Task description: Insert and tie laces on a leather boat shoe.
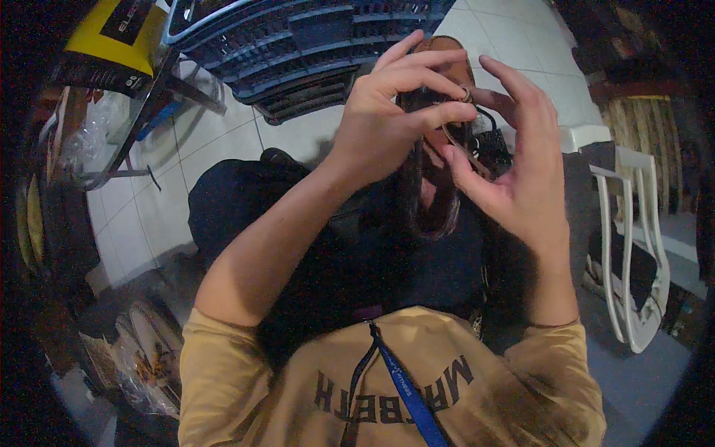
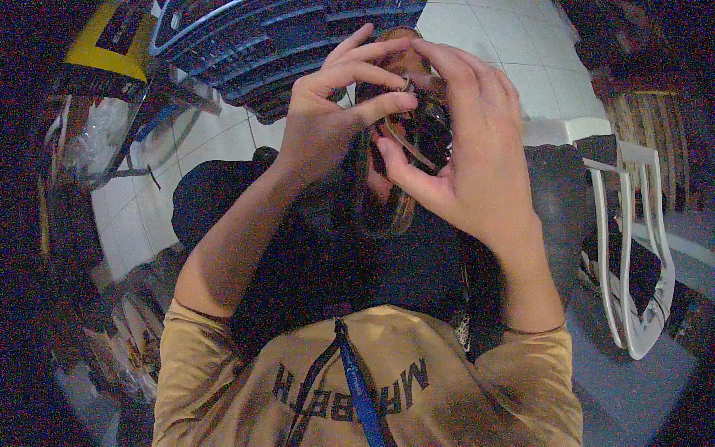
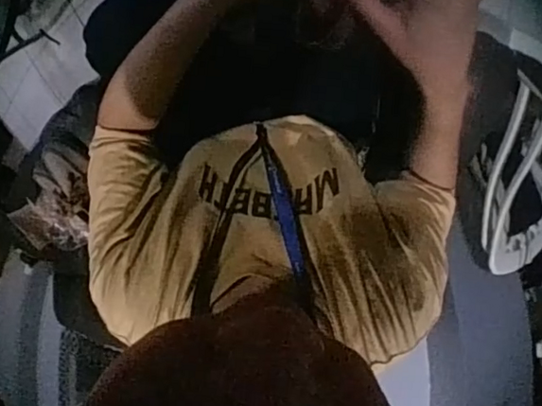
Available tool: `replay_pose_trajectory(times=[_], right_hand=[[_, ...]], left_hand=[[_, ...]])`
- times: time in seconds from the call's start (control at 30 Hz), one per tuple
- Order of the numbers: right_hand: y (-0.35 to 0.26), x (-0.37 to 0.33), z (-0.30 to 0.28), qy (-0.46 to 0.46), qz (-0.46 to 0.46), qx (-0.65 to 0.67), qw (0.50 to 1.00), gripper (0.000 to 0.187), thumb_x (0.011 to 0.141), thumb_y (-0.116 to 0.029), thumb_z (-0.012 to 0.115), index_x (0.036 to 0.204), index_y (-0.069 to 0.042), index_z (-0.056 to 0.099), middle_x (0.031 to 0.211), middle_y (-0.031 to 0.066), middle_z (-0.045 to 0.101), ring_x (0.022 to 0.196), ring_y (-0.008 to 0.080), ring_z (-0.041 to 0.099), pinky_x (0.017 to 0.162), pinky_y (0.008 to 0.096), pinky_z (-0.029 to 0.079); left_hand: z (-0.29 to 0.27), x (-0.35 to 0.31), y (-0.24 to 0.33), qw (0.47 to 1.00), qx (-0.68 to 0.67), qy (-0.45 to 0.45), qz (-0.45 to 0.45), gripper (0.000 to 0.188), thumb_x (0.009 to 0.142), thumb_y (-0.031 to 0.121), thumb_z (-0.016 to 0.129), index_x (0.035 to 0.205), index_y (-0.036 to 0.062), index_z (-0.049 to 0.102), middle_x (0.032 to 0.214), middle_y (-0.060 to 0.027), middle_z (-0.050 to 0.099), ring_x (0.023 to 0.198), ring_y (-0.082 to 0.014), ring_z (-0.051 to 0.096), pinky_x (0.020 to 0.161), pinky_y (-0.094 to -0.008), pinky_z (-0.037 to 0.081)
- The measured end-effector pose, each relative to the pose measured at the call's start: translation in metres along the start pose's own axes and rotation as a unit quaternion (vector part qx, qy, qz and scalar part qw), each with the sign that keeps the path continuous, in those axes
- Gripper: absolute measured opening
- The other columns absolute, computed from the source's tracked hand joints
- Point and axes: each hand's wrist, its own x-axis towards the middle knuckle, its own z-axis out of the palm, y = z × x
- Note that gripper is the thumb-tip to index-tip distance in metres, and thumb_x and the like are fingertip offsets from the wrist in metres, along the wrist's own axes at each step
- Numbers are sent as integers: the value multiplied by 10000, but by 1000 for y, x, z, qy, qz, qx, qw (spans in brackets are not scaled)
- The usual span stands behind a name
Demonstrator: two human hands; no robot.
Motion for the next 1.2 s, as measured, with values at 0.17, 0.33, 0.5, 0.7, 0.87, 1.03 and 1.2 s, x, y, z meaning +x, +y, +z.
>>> replay_pose_trajectory(times=[0.17, 0.33, 0.5, 0.7, 0.87, 1.03, 1.2], right_hand=[[4, 0, 2, -2, -22, 4, 1000, 808, 729, -80, 831, 1459, -30, 488, 1431, 141, 565, 1177, 277, 656, 1022, 396, 507], [6, -1, 6, 16, -30, 13, 999, 799, 723, -240, 862, 1421, -60, 518, 1222, 154, 644, 1118, 362, 612, 1011, 459, 460], [9, -12, 5, 67, -56, -35, 996, 381, 808, -174, 841, 1150, -76, 705, 1011, 118, 697, 880, 304, 682, 752, 393, 551], [1, -18, -4, -54, -75, -5, 996, 150, 835, -103, 790, 956, -60, 713, 785, 115, 638, 714, 314, 662, 622, 396, 521], [3, -14, -23, -44, -87, -19, 995, 150, 839, -104, 785, 936, -43, 688, 787, 112, 632, 710, 317, 648, 613, 399, 509], [4, 3, -35, -37, -82, -17, 996, 155, 853, -112, 776, 938, -28, 676, 791, 116, 625, 722, 323, 643, 619, 387, 493], [8, 21, -43, -27, -117, -11, 993, 140, 835, 21, 774, 948, -3, 695, 815, 98, 638, 708, 215, 609, 620, 309, 464]], left_hand=[[-1, 0, 0, 999, -33, -4, 14, 189, 778, 149, 879, 948, 101, 814, 1177, -42, 757, 1307, -273, 574, 1138, -431, 411], [1, 0, 1, 1000, -8, 7, 0, 165, 786, 142, 871, 937, 105, 814, 1100, -27, 775, 1228, -240, 610, 1109, -414, 433], [0, 1, 1, 1000, -11, 15, -8, 142, 800, 127, 860, 926, 85, 812, 1044, -36, 784, 1169, -212, 643, 1077, -399, 456], [1, -1, 3, 990, -89, 27, -106, 149, 842, 137, 831, 963, 53, 812, 1018, -90, 781, 1004, -174, 706, 961, -310, 517], [1, -1, 14, 968, -120, 16, -221, 184, 893, 173, 794, 1000, 23, 806, 1046, -98, 777, 1024, -154, 702, 955, -290, 514], [0, -2, 9, 988, -72, -7, -137, 177, 902, 158, 784, 1014, 21, 795, 1068, -92, 770, 1041, -163, 697, 974, -304, 505], [1, 0, 2, 992, -77, -19, -93, 221, 867, 228, 814, 993, 45, 808, 1012, -86, 779, 1017, -193, 691, 959, -334, 489]])
